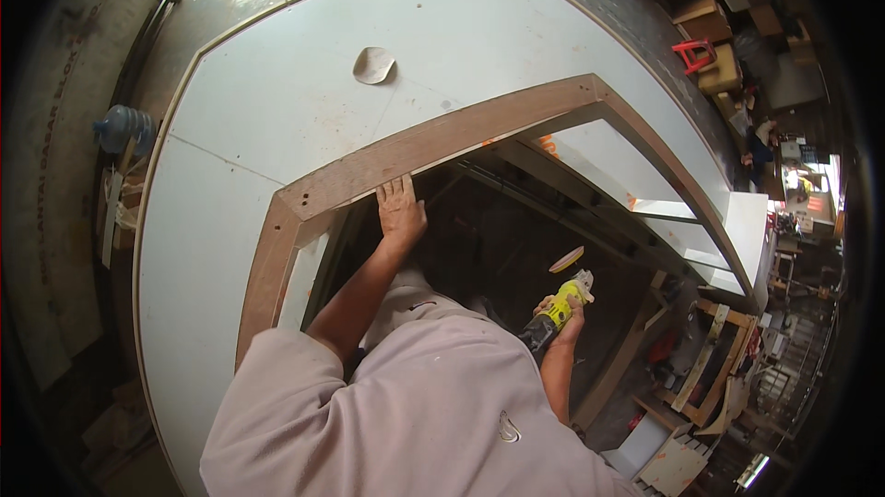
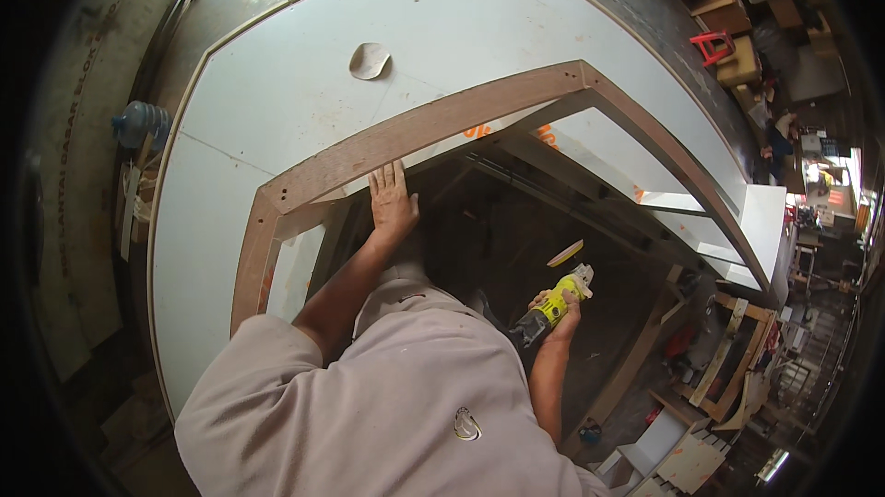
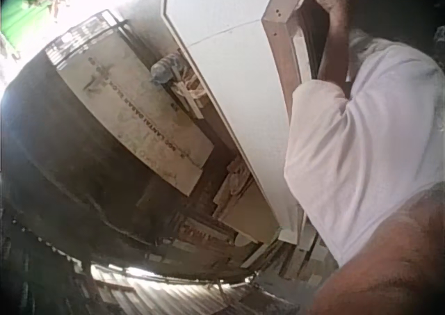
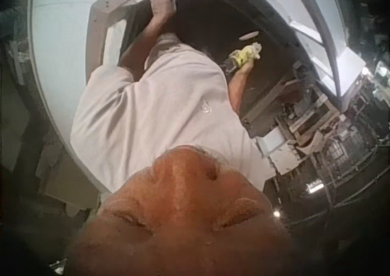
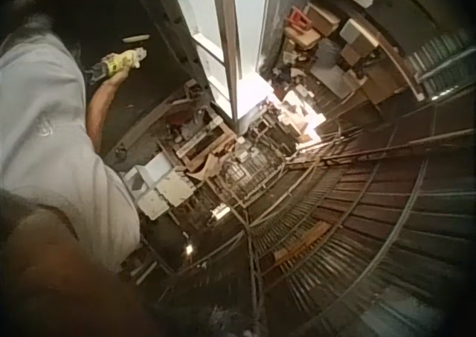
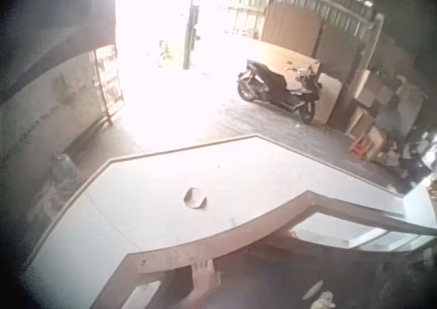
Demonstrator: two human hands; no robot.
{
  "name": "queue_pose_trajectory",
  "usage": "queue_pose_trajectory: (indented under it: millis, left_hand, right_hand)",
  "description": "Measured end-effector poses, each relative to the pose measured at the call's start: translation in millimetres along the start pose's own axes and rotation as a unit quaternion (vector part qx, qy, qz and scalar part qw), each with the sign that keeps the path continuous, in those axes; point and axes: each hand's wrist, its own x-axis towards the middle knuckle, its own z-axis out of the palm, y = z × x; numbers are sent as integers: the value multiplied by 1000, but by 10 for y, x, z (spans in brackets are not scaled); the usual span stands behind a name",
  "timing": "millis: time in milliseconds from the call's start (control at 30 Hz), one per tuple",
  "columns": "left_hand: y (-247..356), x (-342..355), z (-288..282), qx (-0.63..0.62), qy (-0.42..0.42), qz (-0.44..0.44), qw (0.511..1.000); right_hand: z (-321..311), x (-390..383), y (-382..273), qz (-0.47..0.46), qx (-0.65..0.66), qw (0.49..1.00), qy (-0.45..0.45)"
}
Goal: The person sands the wooden frame with a power sander and then applies glue from a container to the inner edges of the frame using a small piece of wood.
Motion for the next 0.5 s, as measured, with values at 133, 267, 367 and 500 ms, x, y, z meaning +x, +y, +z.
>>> queue_pose_trajectory:
  millis: [133, 267, 367, 500]
  left_hand:
    - [-47, 81, 396, 40, 4, 65, 997]
    - [82, 260, 567, 87, -19, 117, 989]
    - [224, 349, 627, 82, -16, 162, 983]
    - [375, 479, 721, 62, -11, 171, 983]
  right_hand:
    - [-26, -5, -11, -45, 13, 999, 25]
    - [-294, 49, 51, -50, 16, 998, 33]
    - [-449, 18, 123, -32, 27, 999, 16]
    - [-447, 34, 159, -42, 51, 997, 51]
